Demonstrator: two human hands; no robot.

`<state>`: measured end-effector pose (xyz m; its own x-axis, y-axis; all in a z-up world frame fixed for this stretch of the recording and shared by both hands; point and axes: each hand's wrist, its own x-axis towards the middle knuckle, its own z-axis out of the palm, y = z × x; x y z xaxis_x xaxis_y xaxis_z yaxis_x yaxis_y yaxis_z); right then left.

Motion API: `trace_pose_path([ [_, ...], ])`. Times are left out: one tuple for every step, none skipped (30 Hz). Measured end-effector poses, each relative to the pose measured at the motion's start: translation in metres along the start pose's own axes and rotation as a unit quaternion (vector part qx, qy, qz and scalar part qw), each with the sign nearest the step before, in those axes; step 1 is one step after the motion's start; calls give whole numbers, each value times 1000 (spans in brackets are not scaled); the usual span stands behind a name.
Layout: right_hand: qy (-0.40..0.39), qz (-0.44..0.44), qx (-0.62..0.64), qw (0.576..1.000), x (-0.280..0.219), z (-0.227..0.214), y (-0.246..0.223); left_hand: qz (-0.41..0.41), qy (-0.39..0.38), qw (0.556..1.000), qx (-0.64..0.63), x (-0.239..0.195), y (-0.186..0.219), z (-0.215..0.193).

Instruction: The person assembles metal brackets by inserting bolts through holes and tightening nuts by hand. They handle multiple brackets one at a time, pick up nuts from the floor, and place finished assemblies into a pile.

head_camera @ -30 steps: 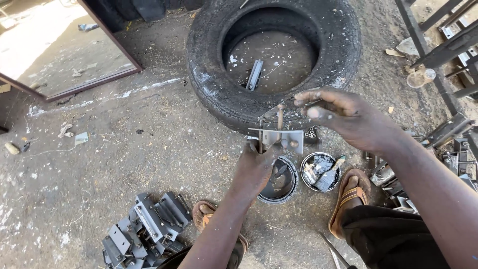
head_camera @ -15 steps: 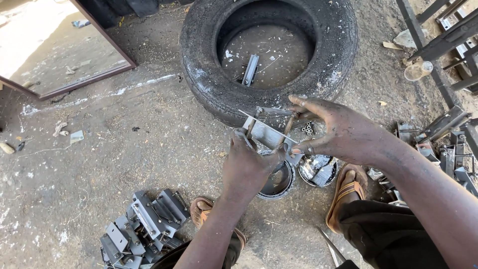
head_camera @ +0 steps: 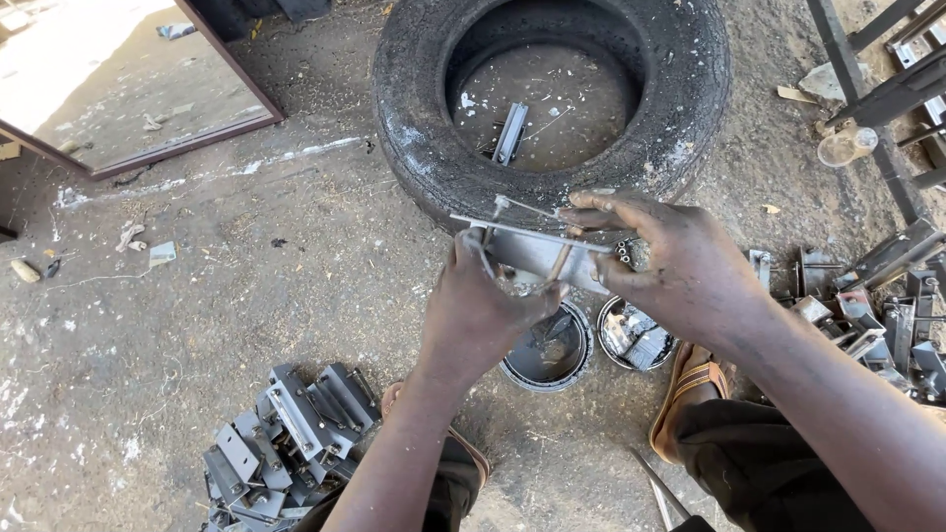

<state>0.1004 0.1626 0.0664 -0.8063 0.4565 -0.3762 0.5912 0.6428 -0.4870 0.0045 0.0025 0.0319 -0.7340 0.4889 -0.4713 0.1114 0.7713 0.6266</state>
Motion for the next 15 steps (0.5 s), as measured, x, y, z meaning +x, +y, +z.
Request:
trace_pose_path([
  [-1,1,1,1000,4,3,1,-1,-1,1000,1,3,-7,0],
  [-8,-8,-9,1000,6,4,4,35,32,998,33,7,-14,3],
  [-14,-17,-18,1000,9,6,7,71,65,993,66,11,-20,5],
  [-15,-21,-17,1000,8,6,9,69,69,993,66,14,-24,7],
  [6,-63,3,998,7,6,10,117,120,981,99,16,-28,8],
  [25,-105,22,994,6,7,13,164,169,963,129,19,-33,12],
  [22,-108,21,994,5,3,4,160,171,964,128,19,-33,11],
  [-11,-47,34,998,2,0,-5,180,199,950,159,18,-35,11],
  [-44,13,46,998,-1,-3,-13,199,227,934,189,17,-36,11],
  [-47,14,47,998,-1,-4,-17,197,224,935,190,17,-36,11],
  [-65,27,62,996,0,-5,-20,196,235,928,215,17,-35,11],
  [-79,40,78,993,0,-7,-22,197,246,918,240,19,-33,11],
  [-79,41,78,993,-1,-7,-21,197,245,918,240,21,-37,9],
  [-86,52,131,986,-1,-9,-19,174,223,925,252,25,-38,7],
  [-92,63,184,977,-2,-11,-18,150,202,931,264,29,-39,5],
])
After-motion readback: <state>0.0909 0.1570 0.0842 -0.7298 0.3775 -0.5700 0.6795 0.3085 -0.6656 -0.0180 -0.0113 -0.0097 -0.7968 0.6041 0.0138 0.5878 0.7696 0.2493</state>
